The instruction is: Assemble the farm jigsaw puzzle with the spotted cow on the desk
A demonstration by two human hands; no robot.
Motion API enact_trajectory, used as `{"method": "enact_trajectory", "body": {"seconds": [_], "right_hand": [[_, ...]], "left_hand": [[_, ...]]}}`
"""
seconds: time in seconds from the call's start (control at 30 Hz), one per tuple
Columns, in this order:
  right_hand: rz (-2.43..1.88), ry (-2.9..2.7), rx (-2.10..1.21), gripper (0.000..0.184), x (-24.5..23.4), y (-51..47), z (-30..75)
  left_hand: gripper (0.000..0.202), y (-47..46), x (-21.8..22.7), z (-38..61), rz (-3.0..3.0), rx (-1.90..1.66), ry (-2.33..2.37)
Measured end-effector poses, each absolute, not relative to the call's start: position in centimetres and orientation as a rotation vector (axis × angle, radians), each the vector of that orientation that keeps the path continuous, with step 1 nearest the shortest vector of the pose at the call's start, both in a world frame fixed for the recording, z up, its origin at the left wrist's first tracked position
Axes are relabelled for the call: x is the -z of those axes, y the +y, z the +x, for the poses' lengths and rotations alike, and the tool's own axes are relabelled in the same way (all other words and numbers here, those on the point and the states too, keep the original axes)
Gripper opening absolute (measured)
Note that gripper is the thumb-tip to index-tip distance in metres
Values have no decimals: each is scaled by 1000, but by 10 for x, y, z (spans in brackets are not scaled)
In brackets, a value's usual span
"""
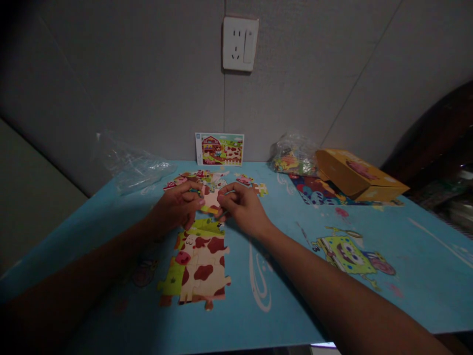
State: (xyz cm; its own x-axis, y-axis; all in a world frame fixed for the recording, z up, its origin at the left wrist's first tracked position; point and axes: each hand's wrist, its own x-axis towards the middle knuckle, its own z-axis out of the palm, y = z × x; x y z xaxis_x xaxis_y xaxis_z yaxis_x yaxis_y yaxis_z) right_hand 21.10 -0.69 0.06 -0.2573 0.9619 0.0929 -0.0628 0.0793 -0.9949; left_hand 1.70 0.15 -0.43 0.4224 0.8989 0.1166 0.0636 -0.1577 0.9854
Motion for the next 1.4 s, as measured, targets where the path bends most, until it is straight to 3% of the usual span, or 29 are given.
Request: {"method": "enact_trajectory", "body": {"seconds": [0.17, 0.37, 0.57, 0.8, 1.03, 1.23, 1.4], "right_hand": [[-995, -1352, -1328, 38, -2, -7, 211], [-1019, -1361, -1414, 40, -1, -8, 211], [-1011, -1431, -1307, 39, 2, -6, 213], [-1001, -1369, -1361, 38, 0, -6, 211], [-1056, -1268, -1155, 32, -1, 0, 218], [-1052, -1395, -950, 24, 1, -3, 216], [-1050, -1382, -885, 24, 1, -4, 218]], "left_hand": [[41, 0, -1, 17, 1497, -904, 861], [39, 0, -2, 16, 1486, -975, 875], [62, -3, -1, 16, 1491, -810, 795], [50, 0, 7, 18, 1541, -919, 882], [11, 3, 12, 15, 1968, -1043, 872], [10, -2, 6, 14, 2108, -1105, 890], [28, -1, 8, 14, 2081, -1058, 1000]]}}
